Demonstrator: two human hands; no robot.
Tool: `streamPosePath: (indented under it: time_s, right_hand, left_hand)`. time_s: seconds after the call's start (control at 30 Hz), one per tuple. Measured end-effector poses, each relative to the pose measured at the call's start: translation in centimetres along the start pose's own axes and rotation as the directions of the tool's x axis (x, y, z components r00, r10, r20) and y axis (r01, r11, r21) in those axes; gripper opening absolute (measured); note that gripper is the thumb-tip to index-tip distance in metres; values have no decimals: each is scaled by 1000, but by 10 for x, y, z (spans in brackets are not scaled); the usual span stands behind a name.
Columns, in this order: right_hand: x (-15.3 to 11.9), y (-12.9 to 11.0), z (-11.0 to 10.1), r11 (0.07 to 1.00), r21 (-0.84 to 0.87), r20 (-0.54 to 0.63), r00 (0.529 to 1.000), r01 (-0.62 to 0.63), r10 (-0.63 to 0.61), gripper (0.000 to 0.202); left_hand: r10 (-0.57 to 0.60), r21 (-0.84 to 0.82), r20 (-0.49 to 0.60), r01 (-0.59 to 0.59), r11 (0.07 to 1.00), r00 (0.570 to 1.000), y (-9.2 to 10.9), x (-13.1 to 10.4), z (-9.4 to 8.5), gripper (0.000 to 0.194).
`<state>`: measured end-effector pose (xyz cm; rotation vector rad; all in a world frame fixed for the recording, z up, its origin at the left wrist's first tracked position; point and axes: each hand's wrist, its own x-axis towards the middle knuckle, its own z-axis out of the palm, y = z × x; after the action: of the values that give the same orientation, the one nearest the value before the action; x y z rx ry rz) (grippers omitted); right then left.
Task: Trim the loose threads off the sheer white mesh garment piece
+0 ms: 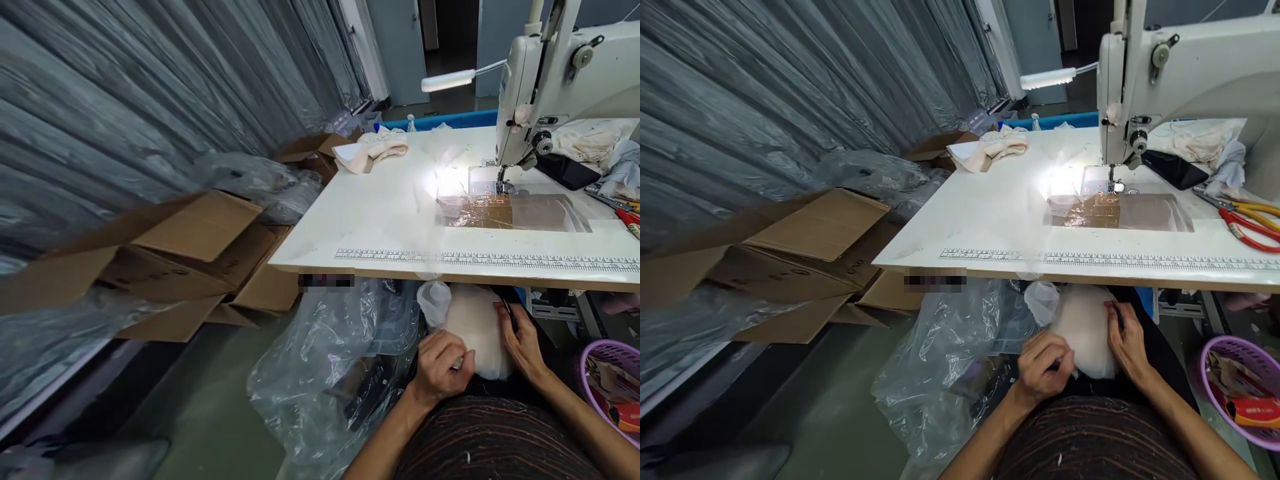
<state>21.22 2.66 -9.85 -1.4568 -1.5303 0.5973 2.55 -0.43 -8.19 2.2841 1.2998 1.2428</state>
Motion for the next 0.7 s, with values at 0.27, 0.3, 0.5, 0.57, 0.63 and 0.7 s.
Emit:
streamPosePath:
  time_s: [0.27, 0.3, 0.5, 0.57, 0.63, 0.7]
  right_hand:
    - [28, -53, 13, 982, 185, 173, 982, 42, -75, 30]
    - [33, -59, 19, 980, 199, 226, 974, -21, -25, 31]
    - [32, -73, 32, 936, 320, 258, 964, -144, 60, 39]
    - [20, -78, 25, 933, 334, 295, 955, -130, 28, 41]
    - [7, -85, 16, 936, 338, 366, 930, -93, -40, 40]
    - [-5, -94, 7, 937, 349, 437, 889, -30, -134, 35]
  left_hand:
    - [-176, -17, -440, 188, 982, 881, -13, 28, -41, 16]
    - [-236, -52, -447, 238, 970, 863, -17, 34, -40, 18]
    - [-481, -279, -375, 398, 874, 792, -25, 44, -34, 35]
    - [-481, -325, -327, 381, 866, 814, -23, 44, -36, 37]
    - [-465, -376, -244, 359, 854, 851, -20, 46, -38, 39]
    - [-455, -445, -131, 358, 821, 881, -15, 47, -40, 44]
